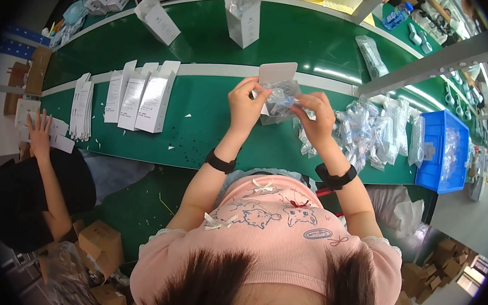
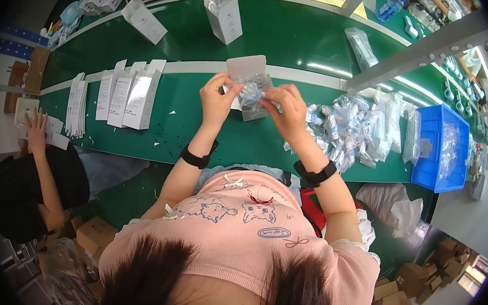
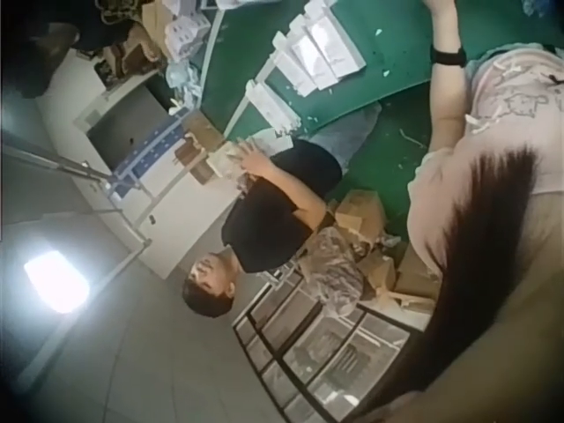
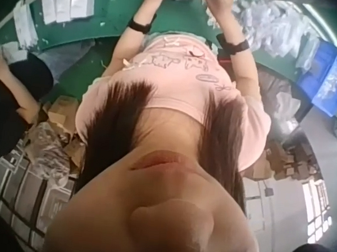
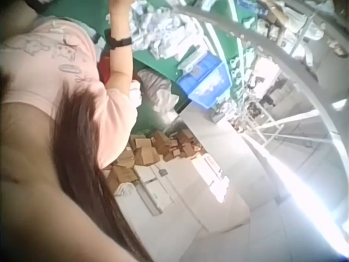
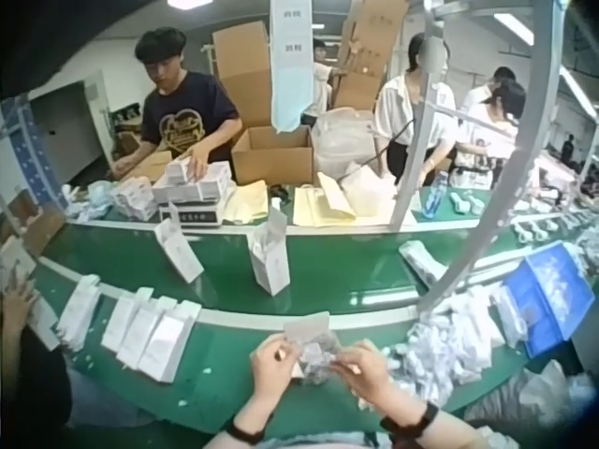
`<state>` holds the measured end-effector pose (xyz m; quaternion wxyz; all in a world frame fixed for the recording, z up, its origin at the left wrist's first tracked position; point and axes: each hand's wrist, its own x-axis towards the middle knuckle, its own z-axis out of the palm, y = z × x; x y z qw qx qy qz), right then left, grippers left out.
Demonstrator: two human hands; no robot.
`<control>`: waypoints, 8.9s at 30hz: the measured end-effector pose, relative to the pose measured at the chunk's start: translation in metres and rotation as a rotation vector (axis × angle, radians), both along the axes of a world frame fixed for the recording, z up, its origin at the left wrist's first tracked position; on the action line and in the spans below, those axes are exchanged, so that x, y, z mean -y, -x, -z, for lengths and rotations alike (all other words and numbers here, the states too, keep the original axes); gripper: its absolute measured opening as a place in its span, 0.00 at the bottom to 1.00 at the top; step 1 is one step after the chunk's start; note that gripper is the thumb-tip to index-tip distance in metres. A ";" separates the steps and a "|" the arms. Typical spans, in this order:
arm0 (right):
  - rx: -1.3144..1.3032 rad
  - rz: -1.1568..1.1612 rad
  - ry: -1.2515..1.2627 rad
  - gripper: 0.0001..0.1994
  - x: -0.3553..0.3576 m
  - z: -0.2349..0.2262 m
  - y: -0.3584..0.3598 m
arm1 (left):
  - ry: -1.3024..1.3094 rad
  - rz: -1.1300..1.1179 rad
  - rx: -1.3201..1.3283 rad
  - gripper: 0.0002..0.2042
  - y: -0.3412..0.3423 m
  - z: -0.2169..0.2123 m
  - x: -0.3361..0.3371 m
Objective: Packing small electronic components in plastic bags into individual white cardboard boxes on an assembly line.
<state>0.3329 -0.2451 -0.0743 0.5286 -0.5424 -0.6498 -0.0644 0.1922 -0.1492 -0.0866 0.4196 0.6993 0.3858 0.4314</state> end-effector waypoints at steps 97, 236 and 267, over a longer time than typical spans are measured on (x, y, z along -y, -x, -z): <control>0.209 0.773 0.811 0.17 0.118 0.103 -0.095 | -0.225 0.231 0.102 0.36 0.004 0.038 0.032; 0.453 -0.396 0.365 0.17 0.006 -0.022 -0.004 | 0.280 0.084 0.015 0.07 0.036 0.002 0.012; -0.172 0.510 0.407 0.43 -0.093 0.080 -0.181 | 0.146 0.181 -1.127 0.42 0.046 0.030 -0.003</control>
